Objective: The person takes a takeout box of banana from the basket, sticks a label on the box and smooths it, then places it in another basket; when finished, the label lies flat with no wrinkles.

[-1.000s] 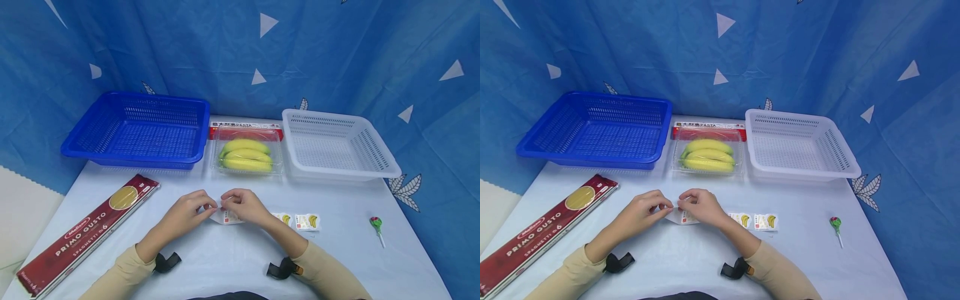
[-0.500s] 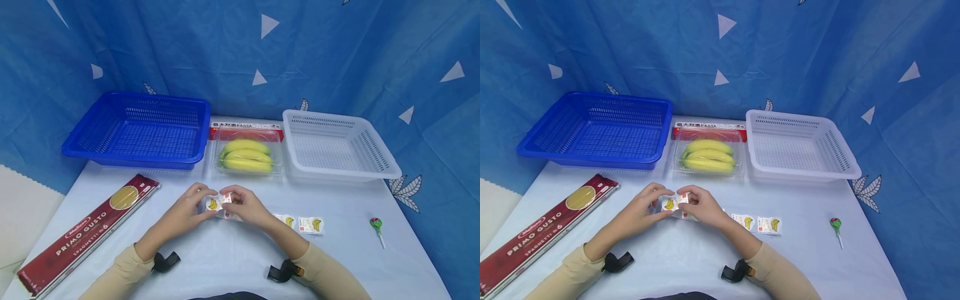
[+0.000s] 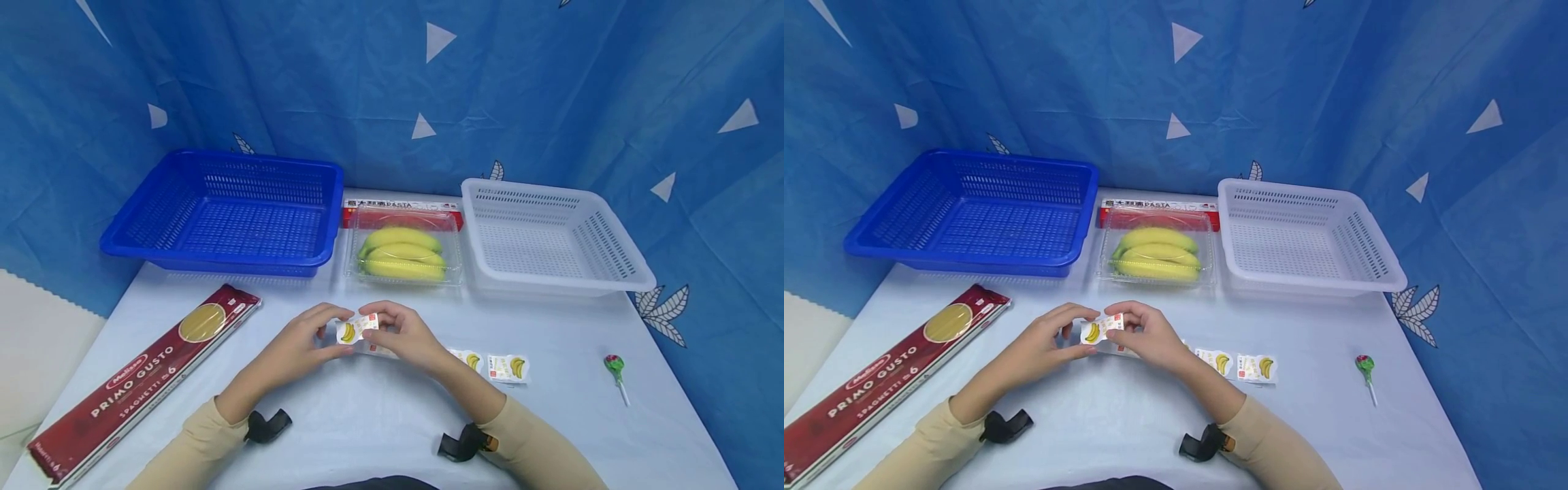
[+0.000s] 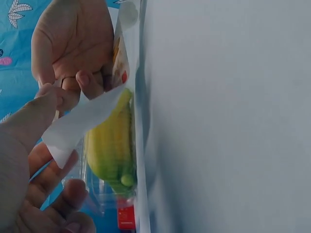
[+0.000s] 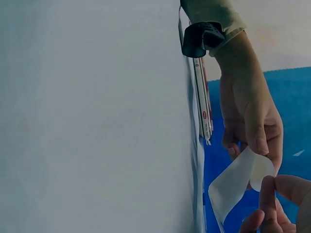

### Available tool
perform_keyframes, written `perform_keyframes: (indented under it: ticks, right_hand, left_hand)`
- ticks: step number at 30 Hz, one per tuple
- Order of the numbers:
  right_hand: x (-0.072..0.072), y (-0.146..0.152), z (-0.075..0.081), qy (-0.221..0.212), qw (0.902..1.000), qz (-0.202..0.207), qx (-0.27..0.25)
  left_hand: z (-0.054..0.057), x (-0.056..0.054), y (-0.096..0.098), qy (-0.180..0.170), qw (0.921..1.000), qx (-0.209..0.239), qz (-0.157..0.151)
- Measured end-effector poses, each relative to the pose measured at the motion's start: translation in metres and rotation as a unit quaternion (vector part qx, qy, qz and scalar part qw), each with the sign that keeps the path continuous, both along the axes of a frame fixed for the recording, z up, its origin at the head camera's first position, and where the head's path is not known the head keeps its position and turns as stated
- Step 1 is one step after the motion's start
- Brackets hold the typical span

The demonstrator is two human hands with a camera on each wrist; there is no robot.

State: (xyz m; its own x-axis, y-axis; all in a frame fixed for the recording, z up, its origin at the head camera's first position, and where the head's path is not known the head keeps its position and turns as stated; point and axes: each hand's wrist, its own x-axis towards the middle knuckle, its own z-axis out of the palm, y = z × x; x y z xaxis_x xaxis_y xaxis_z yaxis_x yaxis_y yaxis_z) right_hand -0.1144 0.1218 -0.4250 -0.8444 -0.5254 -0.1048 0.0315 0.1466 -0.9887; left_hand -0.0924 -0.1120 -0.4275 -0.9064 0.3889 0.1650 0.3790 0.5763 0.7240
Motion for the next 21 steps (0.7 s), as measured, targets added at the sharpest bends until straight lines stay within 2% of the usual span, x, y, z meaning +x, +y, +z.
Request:
perform_keyframes:
  ticks: [8, 14, 21]
  right_hand:
    - [0.001, 0.000, 0.002, 0.010, 0.9996, 0.008, -0.023]
    - [0.002, -0.001, 0.002, 0.008, 0.9977, 0.022, -0.064]
    - [0.003, -0.003, 0.002, 0.005, 0.9971, 0.020, -0.073]
  left_hand:
    - [0.001, 0.000, -0.005, -0.020, 0.9996, -0.010, -0.017]
    - [0.001, 0.001, -0.008, -0.016, 0.9995, -0.004, -0.028]
    - [0.001, 0.000, -0.013, -0.035, 0.9990, -0.014, -0.023]
